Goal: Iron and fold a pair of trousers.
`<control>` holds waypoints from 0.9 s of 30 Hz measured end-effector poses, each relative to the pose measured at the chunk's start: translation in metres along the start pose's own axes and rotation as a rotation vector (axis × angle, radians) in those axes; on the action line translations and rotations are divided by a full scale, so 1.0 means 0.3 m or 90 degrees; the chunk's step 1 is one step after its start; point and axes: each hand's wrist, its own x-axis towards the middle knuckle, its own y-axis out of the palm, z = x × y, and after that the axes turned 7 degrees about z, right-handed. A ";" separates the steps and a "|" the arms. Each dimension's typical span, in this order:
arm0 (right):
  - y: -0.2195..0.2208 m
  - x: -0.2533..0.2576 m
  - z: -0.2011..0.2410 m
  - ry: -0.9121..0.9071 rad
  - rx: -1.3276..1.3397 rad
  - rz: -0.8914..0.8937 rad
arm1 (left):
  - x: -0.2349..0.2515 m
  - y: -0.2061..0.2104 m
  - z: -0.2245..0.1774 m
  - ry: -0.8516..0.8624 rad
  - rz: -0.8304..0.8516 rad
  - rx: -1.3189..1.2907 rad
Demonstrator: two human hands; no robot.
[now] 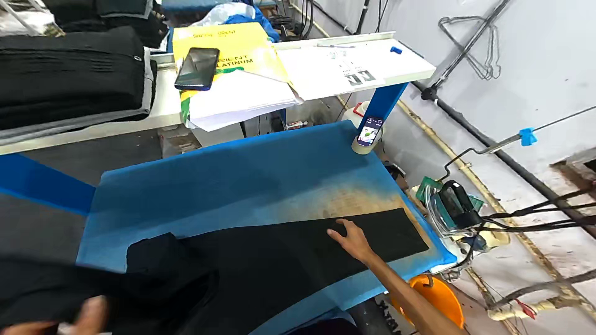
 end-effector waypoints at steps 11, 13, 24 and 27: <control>-0.192 -0.090 0.332 -0.119 0.590 0.067 | -0.358 0.475 0.194 0.021 0.431 0.138; -0.261 -0.105 0.281 -0.093 0.561 0.022 | -0.352 0.376 0.352 -0.115 0.334 0.218; -0.501 -0.112 -0.586 -0.038 0.856 -0.021 | -0.465 0.164 0.703 -0.317 0.241 0.397; -0.464 -0.137 -0.705 0.008 0.807 -0.034 | -0.462 0.179 0.693 -0.335 0.253 0.418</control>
